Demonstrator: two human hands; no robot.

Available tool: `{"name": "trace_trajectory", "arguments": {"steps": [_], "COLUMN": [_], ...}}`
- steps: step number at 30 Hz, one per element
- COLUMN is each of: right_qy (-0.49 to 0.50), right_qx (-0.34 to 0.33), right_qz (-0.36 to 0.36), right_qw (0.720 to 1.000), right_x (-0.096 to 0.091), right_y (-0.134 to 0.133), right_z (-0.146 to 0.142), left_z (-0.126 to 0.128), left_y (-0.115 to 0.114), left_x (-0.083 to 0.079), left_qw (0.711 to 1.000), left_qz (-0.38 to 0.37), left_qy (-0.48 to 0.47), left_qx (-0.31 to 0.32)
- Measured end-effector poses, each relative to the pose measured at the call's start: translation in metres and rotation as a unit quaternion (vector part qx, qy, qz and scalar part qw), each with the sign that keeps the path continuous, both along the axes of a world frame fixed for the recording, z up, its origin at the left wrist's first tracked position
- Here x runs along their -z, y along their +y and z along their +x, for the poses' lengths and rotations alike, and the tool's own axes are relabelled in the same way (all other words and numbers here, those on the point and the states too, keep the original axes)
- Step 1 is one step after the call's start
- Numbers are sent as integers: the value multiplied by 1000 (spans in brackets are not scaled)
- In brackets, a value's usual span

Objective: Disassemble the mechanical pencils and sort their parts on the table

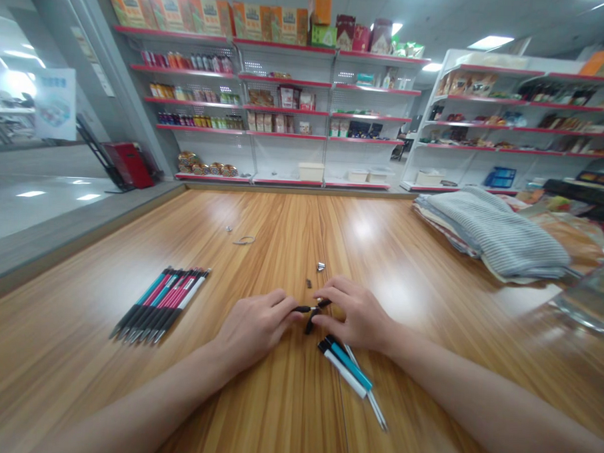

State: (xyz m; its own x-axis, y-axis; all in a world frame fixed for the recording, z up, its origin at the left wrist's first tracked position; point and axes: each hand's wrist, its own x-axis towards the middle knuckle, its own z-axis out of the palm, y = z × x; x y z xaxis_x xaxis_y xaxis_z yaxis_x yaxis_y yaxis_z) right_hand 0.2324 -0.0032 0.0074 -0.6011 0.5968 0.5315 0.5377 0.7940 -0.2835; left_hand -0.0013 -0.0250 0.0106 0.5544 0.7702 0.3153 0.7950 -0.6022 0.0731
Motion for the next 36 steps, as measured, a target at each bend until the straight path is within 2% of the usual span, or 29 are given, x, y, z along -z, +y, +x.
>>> {"name": "trace_trajectory", "arguments": {"steps": [5, 8, 12, 15, 17, 18, 19, 21, 23, 25, 27, 29, 36], "right_qy": [-43, -49, 13, 64, 90, 100, 109, 121, 126, 125, 123, 126, 128], "right_qx": [-40, -26, 50, 95, 107, 107, 105, 97, 88, 77, 61, 43, 14], "right_qz": [27, 30, 18, 6, 1, -2, -5, -10, -15, -21, -22, -19, -5], "right_qw": [998, 998, 999, 993, 990, 989, 989, 988, 988, 989, 990, 991, 992], "right_x": [-2, -2, -1, 0, 0, 0, 0, 0, 0, 0, 1, 2, 4], "right_y": [-4, -5, -3, 0, 2, 3, 3, 3, 3, 3, 3, 4, 1], "right_z": [-4, -4, -1, 3, 5, 5, 5, 4, 4, 4, 5, 6, 7], "left_z": [4, 5, 1, -4, -8, -10, -11, -15, -17, -19, -19, -20, -21], "left_y": [-5, -4, 4, 11, 13, 14, 15, 15, 14, 14, 13, 14, 15], "left_x": [-2, -1, 2, 5, 7, 7, 7, 7, 5, 4, 3, 5, 11], "left_qw": [998, 996, 995, 974, 936, 903, 858, 747, 647, 582, 545, 526, 512], "left_qz": [19, 24, 12, -25, -116, -179, -245, -357, -428, -472, -498, -505, -500], "left_qy": [11, -12, -100, -225, -330, -390, -451, -557, -622, -648, -655, -661, -678], "left_qx": [59, 86, 25, -27, -35, -23, -1, 59, 106, 135, 162, 179, 167]}}
